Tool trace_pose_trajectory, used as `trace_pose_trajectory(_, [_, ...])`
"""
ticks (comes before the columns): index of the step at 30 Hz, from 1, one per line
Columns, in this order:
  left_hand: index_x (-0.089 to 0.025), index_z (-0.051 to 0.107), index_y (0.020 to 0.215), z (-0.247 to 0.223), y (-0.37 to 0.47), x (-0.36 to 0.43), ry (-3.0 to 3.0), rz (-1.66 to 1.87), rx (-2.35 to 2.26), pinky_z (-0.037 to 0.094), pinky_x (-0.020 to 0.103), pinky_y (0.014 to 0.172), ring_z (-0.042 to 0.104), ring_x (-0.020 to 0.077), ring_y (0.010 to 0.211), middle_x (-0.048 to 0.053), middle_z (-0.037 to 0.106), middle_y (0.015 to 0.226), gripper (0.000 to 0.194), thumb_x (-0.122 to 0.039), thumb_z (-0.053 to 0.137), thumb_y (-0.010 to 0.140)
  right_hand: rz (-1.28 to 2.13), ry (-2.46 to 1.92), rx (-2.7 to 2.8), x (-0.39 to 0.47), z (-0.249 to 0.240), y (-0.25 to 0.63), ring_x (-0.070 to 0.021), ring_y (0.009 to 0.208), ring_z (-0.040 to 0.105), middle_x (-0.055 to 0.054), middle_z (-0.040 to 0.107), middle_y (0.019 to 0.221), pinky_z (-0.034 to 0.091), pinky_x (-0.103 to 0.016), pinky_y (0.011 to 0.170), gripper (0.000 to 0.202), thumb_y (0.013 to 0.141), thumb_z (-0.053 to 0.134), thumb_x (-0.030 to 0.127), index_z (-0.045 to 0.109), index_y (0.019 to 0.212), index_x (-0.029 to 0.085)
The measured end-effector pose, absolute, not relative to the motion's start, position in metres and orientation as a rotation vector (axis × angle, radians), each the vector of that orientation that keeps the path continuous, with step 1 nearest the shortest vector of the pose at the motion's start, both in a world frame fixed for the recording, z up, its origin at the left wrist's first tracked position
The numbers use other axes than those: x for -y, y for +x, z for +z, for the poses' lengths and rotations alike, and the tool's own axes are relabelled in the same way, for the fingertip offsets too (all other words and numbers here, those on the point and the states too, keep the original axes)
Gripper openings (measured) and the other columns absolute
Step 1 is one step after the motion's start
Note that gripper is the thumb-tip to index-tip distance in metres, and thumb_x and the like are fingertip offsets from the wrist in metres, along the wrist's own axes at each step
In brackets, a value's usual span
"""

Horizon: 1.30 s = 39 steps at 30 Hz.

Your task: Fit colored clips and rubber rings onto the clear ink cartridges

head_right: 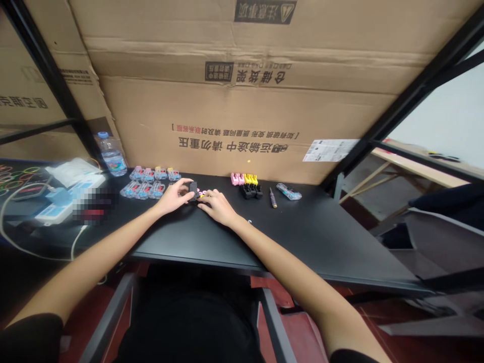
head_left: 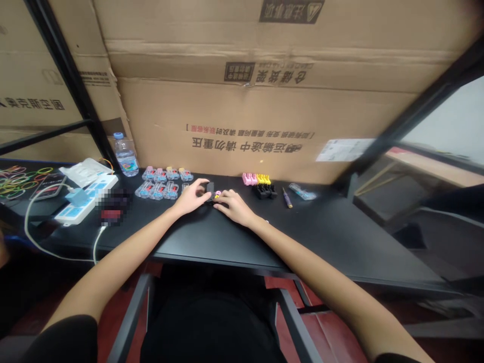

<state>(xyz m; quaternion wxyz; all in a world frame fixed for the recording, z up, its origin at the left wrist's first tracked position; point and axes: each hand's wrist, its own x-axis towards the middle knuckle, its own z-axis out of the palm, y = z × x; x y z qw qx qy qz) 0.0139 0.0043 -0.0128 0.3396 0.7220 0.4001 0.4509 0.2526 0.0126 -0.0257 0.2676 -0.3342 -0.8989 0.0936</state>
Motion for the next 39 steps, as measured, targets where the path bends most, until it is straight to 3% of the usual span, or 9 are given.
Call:
trace_pose_trajectory(8, [-0.025,0.051,0.150,-0.012,0.010,-0.004,1.980,1.192,-1.048,0.064,0.037,0.083,0.074,0.0200,0.083,0.003,0.078,0.099,0.058,-0.031,0.068,0.095,0.236,-0.965,2.424,-0.013,-0.028,0.251,-0.0277,0.101,0.061,-0.011,0.074,0.113,0.049,-0.043,0.096,0.023,0.105,0.067,0.034,0.081,0.121,0.025])
trace_pose_trajectory(17, [-0.026,0.054,0.152,-0.004,0.005,-0.003,2.102,1.203,-1.005,0.058,0.041,0.095,0.072,0.0214,0.091,0.003,0.075,0.101,0.050,-0.029,0.057,0.102,0.294,-0.935,2.414,-0.013,-0.029,0.250,-0.0268,0.100,0.061,-0.010,0.074,0.110,0.047,-0.042,0.095,0.021,0.107,0.063,0.033,0.080,0.116,0.026])
trace_pose_trajectory(27, [-0.027,0.056,0.151,-0.005,0.001,-0.004,2.224,1.134,-1.090,0.057,0.038,0.090,0.071,0.0206,0.083,0.002,0.074,0.093,0.050,-0.030,0.059,0.102,0.434,-0.900,2.282,-0.009,-0.024,0.248,-0.0251,0.093,0.060,-0.005,0.072,0.094,0.046,-0.040,0.092,0.004,0.094,0.076,0.025,0.073,0.096,0.024])
trace_pose_trajectory(31, [-0.027,0.058,0.149,-0.004,0.001,-0.003,2.243,1.117,-1.126,0.057,0.037,0.089,0.070,0.0191,0.080,0.001,0.075,0.094,0.050,-0.031,0.061,0.100,0.536,-0.906,2.132,-0.009,-0.022,0.247,-0.0228,0.083,0.061,-0.004,0.073,0.089,0.050,-0.038,0.083,0.014,0.093,0.076,0.035,0.070,0.086,0.024])
trace_pose_trajectory(35, [-0.027,0.056,0.149,-0.002,0.003,-0.001,2.207,1.103,-1.059,0.057,0.038,0.092,0.072,0.0204,0.086,0.002,0.076,0.097,0.049,-0.032,0.062,0.101,0.666,-0.927,1.959,-0.011,-0.020,0.249,-0.0206,0.076,0.063,-0.006,0.076,0.094,0.054,-0.038,0.075,0.027,0.092,0.077,0.050,0.073,0.094,0.023])
trace_pose_trajectory(39, [-0.026,0.054,0.149,-0.001,0.006,0.002,2.178,1.093,-0.938,0.057,0.038,0.091,0.071,0.0200,0.086,0.002,0.074,0.095,0.049,-0.035,0.062,0.101,0.843,-0.901,1.866,-0.013,-0.020,0.250,-0.0216,0.079,0.070,-0.006,0.079,0.091,0.059,-0.039,0.078,0.039,0.088,0.078,0.061,0.075,0.094,0.022])
